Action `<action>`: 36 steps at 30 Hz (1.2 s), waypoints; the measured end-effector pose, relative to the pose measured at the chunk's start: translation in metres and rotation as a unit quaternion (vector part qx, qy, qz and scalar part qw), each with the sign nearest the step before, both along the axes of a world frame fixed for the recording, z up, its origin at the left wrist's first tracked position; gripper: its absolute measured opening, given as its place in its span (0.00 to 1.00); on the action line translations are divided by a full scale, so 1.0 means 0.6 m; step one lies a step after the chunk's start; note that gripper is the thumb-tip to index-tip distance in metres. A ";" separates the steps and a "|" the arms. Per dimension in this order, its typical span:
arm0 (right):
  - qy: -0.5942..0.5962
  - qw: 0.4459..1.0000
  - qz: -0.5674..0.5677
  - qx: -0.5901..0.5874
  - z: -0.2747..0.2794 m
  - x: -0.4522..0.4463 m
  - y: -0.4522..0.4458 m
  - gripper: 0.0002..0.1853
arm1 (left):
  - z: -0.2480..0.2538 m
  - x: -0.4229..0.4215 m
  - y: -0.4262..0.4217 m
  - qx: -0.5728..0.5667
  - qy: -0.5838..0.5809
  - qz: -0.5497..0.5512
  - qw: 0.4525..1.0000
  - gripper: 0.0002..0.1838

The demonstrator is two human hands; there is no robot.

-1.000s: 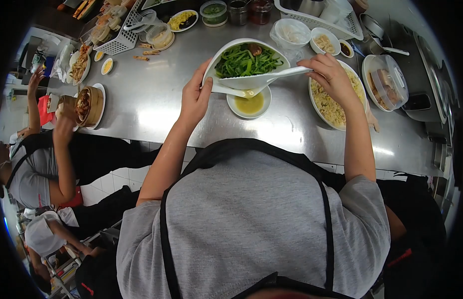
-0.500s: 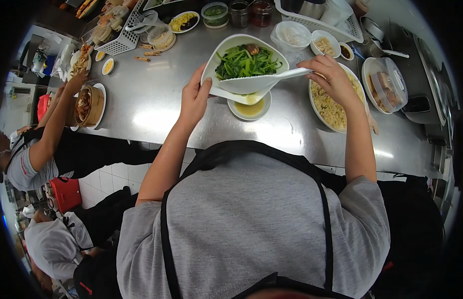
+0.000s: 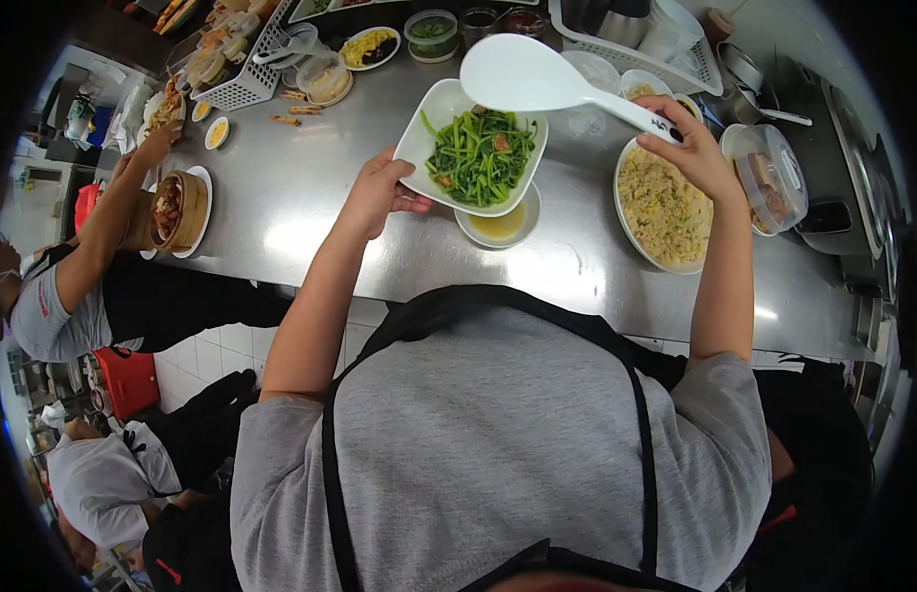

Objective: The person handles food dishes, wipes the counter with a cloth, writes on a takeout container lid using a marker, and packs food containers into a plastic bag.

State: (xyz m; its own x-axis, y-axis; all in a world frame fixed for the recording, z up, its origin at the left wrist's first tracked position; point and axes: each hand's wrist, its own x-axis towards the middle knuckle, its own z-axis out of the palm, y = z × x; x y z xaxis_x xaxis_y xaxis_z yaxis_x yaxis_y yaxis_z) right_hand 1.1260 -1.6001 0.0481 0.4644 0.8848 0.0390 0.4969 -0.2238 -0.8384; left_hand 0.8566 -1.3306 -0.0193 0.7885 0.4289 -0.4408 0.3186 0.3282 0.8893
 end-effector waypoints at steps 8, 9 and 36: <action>-0.033 0.994 -0.073 -0.072 0.007 -0.098 -0.013 0.18 | -0.015 -0.003 -0.058 -0.064 -0.073 0.092 0.991 0.21; -0.035 0.994 -0.079 -0.069 0.006 -0.110 -0.014 0.18 | -0.018 -0.003 -0.059 -0.077 -0.077 0.087 0.990 0.19; -0.076 0.989 -0.107 -0.062 0.018 -0.157 -0.008 0.17 | -0.039 -0.013 -0.078 -0.081 -0.103 0.176 0.976 0.17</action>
